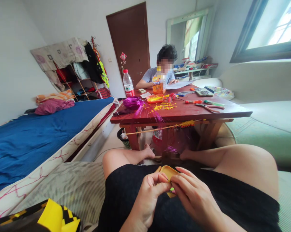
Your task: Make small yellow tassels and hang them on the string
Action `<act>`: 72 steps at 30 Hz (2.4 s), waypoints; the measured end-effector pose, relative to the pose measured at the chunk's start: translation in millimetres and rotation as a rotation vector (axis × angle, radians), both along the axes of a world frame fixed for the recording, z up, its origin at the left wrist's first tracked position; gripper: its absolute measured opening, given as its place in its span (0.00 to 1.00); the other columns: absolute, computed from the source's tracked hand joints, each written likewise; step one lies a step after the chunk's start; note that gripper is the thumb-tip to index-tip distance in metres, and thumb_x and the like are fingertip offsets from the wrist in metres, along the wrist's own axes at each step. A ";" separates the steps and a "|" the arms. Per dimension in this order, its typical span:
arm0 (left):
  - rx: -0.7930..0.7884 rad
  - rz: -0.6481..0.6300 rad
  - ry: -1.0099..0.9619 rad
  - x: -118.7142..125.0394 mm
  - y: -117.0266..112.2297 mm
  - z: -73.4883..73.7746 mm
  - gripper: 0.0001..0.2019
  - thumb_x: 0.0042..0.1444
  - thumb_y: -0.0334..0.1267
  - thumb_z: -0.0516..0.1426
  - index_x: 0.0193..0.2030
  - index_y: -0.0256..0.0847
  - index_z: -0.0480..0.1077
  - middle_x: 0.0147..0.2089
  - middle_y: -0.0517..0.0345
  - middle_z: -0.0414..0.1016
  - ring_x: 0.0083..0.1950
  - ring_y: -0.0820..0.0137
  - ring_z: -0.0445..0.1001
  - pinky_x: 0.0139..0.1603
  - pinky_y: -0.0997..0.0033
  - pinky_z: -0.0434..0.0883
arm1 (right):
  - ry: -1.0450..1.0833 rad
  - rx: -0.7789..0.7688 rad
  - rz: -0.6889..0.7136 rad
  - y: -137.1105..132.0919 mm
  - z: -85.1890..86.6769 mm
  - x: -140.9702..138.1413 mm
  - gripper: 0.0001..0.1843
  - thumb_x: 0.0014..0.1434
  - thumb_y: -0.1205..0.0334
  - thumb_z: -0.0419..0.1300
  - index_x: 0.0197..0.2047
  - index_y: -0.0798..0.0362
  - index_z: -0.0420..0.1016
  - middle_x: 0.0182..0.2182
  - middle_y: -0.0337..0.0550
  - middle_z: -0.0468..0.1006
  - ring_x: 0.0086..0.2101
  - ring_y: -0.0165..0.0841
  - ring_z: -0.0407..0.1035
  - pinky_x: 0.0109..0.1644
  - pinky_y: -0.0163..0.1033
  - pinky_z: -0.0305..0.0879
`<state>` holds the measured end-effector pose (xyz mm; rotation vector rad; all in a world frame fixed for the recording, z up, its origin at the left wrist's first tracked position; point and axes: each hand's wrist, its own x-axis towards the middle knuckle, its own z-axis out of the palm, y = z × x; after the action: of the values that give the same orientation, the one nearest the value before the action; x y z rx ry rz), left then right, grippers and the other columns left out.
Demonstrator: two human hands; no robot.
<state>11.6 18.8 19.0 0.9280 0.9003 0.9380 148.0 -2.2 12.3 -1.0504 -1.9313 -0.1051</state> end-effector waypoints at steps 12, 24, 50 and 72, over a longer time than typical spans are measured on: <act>0.062 -0.018 0.218 1.6 2.8 7.5 0.08 0.41 0.35 0.62 0.25 0.36 0.65 0.20 0.60 0.72 0.24 0.73 0.69 0.29 0.74 0.63 | -0.186 -0.032 0.110 4.1 -6.0 10.2 0.17 0.62 0.72 0.41 0.30 0.54 0.68 0.25 0.42 0.77 0.26 0.30 0.73 0.49 0.42 0.69; -0.065 -0.106 0.047 -3.5 6.9 3.2 0.11 0.37 0.38 0.66 0.23 0.34 0.69 0.21 0.60 0.71 0.25 0.75 0.67 0.30 0.75 0.62 | -0.179 -0.036 0.149 2.9 -8.3 10.0 0.16 0.61 0.73 0.41 0.31 0.52 0.67 0.22 0.38 0.74 0.24 0.28 0.71 0.50 0.42 0.67; 0.720 -0.026 0.812 2.5 -7.5 -0.3 0.09 0.56 0.32 0.49 0.26 0.40 0.64 0.29 0.56 0.69 0.33 0.68 0.67 0.36 0.72 0.61 | 0.195 -0.700 0.101 0.1 -2.9 10.0 0.08 0.57 0.67 0.50 0.27 0.53 0.66 0.24 0.37 0.71 0.25 0.29 0.63 0.29 0.32 0.60; 0.385 -0.269 0.601 0.4 11.9 -10.3 0.15 0.57 0.43 0.46 0.21 0.40 0.55 0.21 0.66 0.52 0.24 0.76 0.50 0.24 0.74 0.50 | 0.104 -0.699 0.088 -0.5 2.2 5.9 0.10 0.56 0.69 0.50 0.27 0.54 0.70 0.26 0.41 0.74 0.26 0.31 0.68 0.30 0.33 0.62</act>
<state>12.0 30.7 8.7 1.6732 1.0749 0.6101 153.9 -2.7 14.5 -1.3720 -1.9521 0.7071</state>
